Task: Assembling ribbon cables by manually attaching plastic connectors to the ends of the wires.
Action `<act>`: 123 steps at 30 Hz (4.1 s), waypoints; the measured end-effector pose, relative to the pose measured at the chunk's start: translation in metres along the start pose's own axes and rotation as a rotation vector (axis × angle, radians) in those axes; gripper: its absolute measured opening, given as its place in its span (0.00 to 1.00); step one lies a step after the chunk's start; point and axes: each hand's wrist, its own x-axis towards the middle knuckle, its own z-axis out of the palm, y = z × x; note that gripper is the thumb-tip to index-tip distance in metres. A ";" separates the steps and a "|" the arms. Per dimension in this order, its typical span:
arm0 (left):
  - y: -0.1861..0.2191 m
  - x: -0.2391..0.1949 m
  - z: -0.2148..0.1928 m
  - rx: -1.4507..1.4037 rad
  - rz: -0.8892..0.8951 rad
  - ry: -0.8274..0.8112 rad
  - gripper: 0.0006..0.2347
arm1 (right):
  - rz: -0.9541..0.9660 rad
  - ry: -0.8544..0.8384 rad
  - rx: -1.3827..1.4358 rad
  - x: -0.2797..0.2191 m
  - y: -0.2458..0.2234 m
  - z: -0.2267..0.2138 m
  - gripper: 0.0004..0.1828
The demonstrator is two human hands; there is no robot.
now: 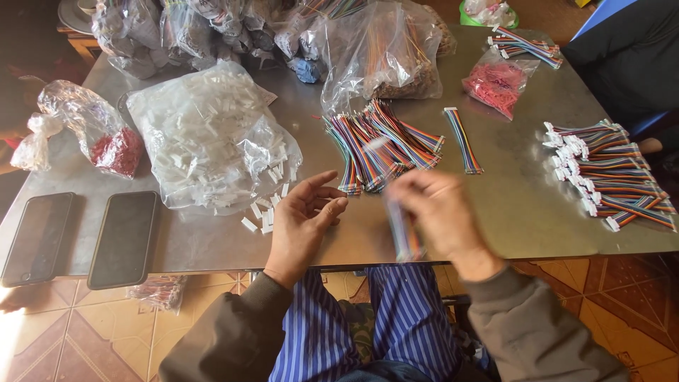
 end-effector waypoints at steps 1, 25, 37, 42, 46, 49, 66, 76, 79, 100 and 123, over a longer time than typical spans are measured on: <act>-0.001 -0.002 0.001 0.002 0.001 0.001 0.22 | 0.000 -0.001 0.002 0.012 0.003 -0.022 0.02; 0.004 -0.035 0.003 0.244 -0.017 -0.037 0.09 | 0.042 0.203 -0.272 0.030 0.050 -0.137 0.13; 0.021 -0.035 0.008 0.279 -0.079 -0.064 0.09 | 0.083 0.150 -0.425 0.019 0.035 -0.126 0.18; 0.023 -0.036 0.009 0.296 -0.088 -0.061 0.09 | -0.023 0.154 -0.718 0.019 0.045 -0.125 0.14; 0.024 -0.037 0.009 0.304 -0.091 -0.065 0.09 | -0.058 0.149 -0.745 0.018 0.044 -0.127 0.14; 0.021 -0.036 0.009 0.303 -0.090 -0.065 0.09 | -0.118 0.091 -0.913 0.021 0.043 -0.132 0.05; 0.027 -0.035 0.011 0.297 -0.090 -0.072 0.08 | -0.012 0.058 -0.567 0.012 0.024 -0.129 0.08; 0.022 -0.033 0.008 0.297 -0.081 -0.072 0.09 | -0.071 0.058 -0.651 0.019 0.044 -0.134 0.12; 0.022 -0.033 0.009 0.301 -0.079 -0.069 0.08 | -0.087 0.050 -0.688 0.019 0.045 -0.132 0.14; 0.017 -0.027 0.008 0.115 0.083 0.234 0.10 | -0.489 0.148 -0.780 0.034 0.007 -0.061 0.05; 0.008 -0.023 0.004 0.115 0.003 0.143 0.08 | -0.618 0.257 -0.600 0.057 -0.019 -0.032 0.07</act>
